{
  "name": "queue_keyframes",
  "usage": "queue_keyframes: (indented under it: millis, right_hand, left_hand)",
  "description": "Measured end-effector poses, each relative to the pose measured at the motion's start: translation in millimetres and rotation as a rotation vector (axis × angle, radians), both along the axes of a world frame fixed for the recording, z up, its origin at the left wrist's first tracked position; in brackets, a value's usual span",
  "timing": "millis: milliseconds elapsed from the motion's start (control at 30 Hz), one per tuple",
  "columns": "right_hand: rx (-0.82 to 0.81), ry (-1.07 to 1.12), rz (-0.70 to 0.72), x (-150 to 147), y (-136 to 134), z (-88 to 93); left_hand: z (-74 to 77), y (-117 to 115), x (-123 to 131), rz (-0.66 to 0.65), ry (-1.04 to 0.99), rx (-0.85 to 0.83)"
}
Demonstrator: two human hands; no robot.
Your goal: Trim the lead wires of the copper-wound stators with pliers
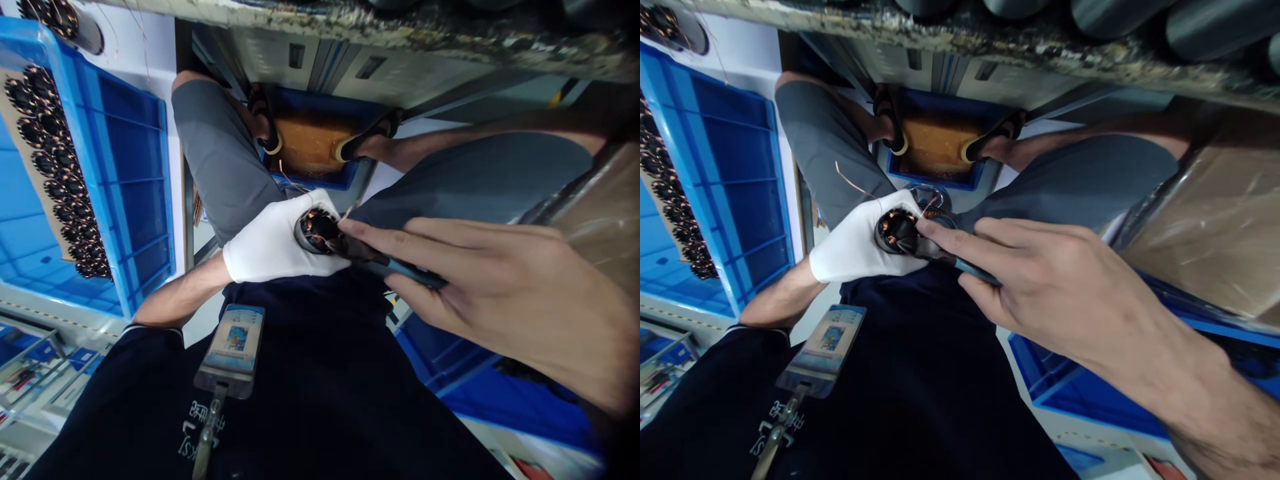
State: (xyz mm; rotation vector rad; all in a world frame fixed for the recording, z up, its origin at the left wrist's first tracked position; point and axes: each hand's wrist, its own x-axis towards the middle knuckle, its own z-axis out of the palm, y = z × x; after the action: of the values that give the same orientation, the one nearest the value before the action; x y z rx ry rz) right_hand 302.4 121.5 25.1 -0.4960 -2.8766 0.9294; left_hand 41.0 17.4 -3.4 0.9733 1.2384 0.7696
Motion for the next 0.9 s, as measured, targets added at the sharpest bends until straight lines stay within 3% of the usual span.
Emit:
queue_keyframes:
  millis: [200, 300, 467, 667, 800, 900]
  right_hand:
    - [0.074, -0.038, -0.014, -6, -3, -7.0]
    - [0.087, -0.040, -0.024, -2, -5, -5.0]
    - [-0.055, -0.026, -0.103, 1, -2, -3.9]
    - [0.017, -0.059, -0.078, -1, 0, -9.6]
    - [-0.159, -0.032, -0.117, 3, 3, -11.7]
    - [-0.273, -0.008, -0.171, 0, 1, -12.0]
  left_hand:
    - [7.4, 3, 16, -0.020, 0.433, 0.079]
    - [10.1, 5, 20, -0.058, 0.459, 0.071]
    - [12.8, 6, 21, -0.076, 0.490, 0.045]
    - [15.0, 4, 28, -0.114, 0.522, 0.031]
    - [5.8, 1, 27, -0.088, 0.377, 0.002]
    - [-4.6, 1, 24, -0.013, 0.024, -0.088]
